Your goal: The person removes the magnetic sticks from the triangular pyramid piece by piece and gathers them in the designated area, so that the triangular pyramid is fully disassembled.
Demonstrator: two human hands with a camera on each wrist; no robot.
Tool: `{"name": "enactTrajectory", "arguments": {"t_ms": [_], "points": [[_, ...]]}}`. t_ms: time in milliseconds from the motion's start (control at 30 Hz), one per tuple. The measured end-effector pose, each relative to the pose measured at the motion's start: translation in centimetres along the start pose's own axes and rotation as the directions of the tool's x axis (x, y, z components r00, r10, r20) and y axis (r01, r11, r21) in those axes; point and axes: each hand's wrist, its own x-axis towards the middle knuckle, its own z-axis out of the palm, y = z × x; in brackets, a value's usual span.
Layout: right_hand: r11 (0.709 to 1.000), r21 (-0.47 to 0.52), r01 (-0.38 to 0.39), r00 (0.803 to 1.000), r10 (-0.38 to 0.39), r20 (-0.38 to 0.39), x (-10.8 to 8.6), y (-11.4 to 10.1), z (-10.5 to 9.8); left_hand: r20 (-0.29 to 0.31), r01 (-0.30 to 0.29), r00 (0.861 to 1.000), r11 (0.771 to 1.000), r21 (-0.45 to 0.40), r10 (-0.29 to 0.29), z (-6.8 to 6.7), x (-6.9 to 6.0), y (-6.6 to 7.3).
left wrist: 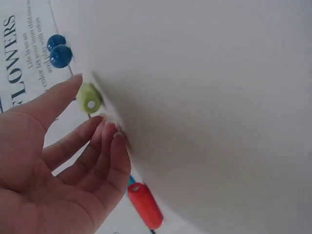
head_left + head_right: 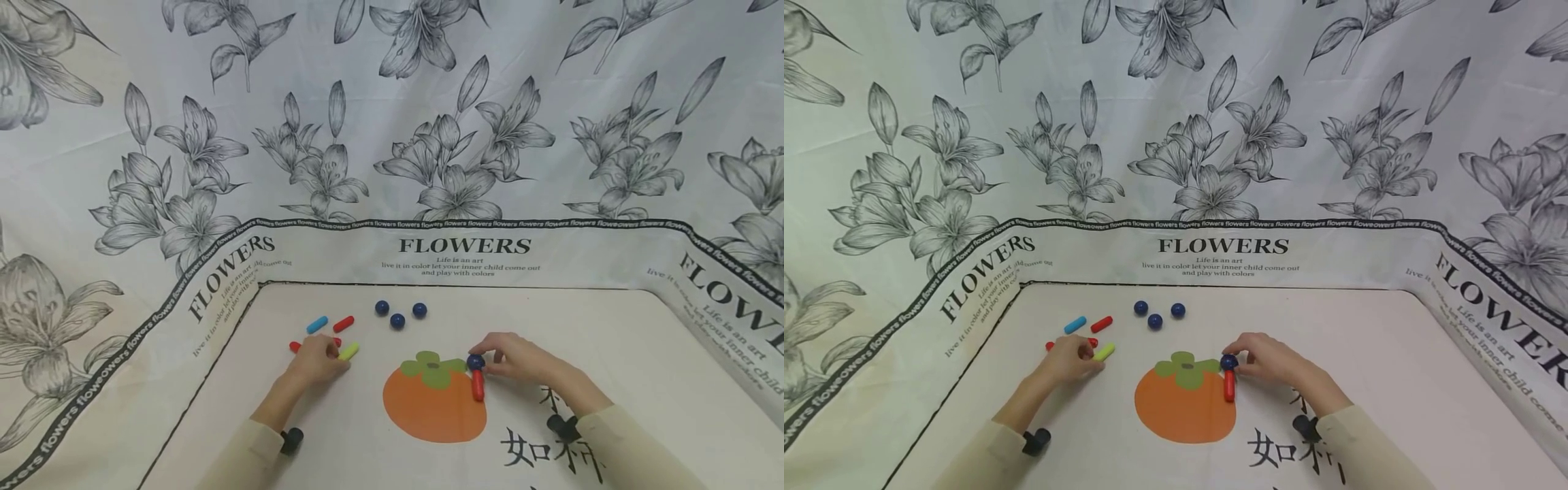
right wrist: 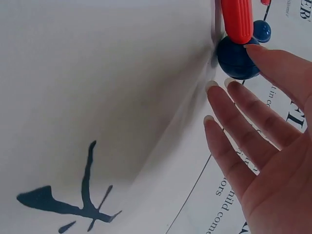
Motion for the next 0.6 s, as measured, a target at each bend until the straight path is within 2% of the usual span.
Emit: {"name": "enactTrajectory", "arguments": {"t_ms": [167,333,433,600], "points": [[1.000,0.019,0.001,1.000,-0.001,0.000,0.3,0.0,0.1,-0.018,-0.014,1.000,1.000,0.020,0.014,-1.1,-0.4,0.4],[0.999,0.046,0.002,1.000,-0.001,-0.011,0.8,0.1,0.3,-0.046,-0.089,0.995,0.995,0.050,0.091,-1.5,-1.1,2.0],[0.998,0.059,0.008,1.000,-0.006,-0.021,1.2,0.2,0.6,-0.030,-0.135,0.990,0.989,0.066,0.137,-1.1,-1.4,3.1],[0.996,0.085,-0.019,0.999,0.022,-0.028,1.8,0.3,0.9,0.044,-0.188,0.981,0.982,0.032,0.187,0.6,-1.1,5.3]]}}
